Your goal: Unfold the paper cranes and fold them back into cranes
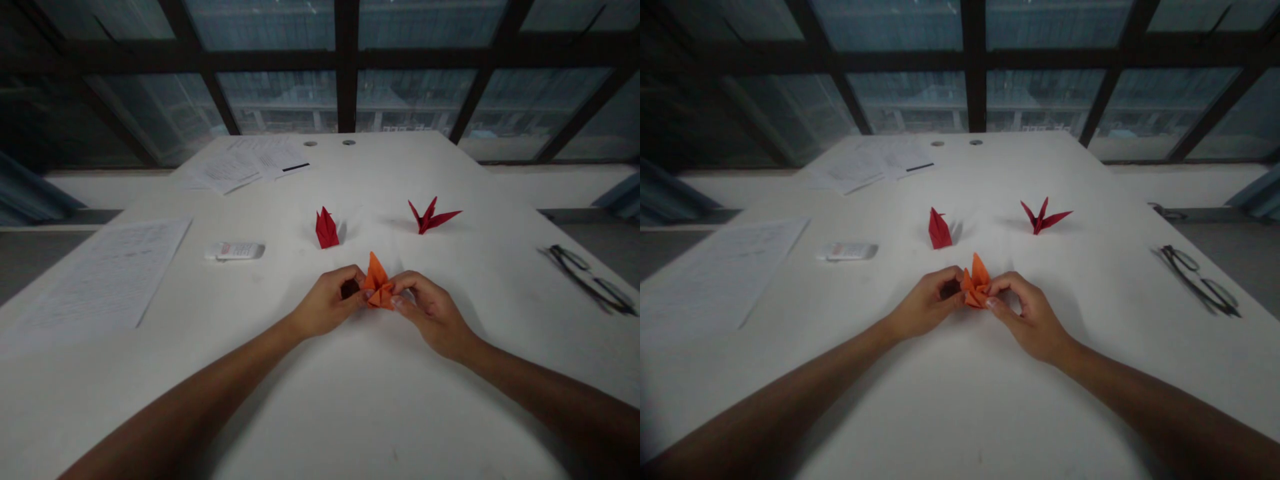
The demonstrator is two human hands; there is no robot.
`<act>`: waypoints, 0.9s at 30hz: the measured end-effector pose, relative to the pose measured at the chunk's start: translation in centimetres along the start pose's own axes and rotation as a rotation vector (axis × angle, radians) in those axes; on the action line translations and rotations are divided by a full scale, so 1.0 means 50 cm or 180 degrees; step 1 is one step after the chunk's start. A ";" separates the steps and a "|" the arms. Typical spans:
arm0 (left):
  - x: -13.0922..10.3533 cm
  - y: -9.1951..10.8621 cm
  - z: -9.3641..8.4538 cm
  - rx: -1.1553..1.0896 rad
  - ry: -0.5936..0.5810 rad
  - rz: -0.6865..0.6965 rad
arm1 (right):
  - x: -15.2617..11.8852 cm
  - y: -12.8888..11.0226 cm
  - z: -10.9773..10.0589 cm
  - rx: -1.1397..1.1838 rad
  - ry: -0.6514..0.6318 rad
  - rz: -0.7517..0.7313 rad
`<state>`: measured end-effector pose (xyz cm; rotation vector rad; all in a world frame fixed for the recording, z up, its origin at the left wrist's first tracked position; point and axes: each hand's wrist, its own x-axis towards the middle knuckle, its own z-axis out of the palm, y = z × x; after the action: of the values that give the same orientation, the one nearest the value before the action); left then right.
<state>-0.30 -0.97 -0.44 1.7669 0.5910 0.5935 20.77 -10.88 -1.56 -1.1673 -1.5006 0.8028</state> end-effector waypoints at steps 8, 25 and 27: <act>0.002 -0.001 -0.002 0.0081 -0.0086 -0.0033 | 0.003 -0.019 0.000 -0.0652 -0.0372 -0.0623; 0.000 0.001 0.001 0.0328 -0.0389 0.0180 | -0.007 -0.020 0.004 -0.1132 -0.0506 -0.0576; 0.000 0.002 0.001 0.0356 -0.0359 0.0211 | -0.007 -0.023 0.005 -0.1130 -0.0529 -0.0514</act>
<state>-0.25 -1.05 -0.37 1.9177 0.4974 0.5107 20.23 -11.55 -0.68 -1.2381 -1.9053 0.5468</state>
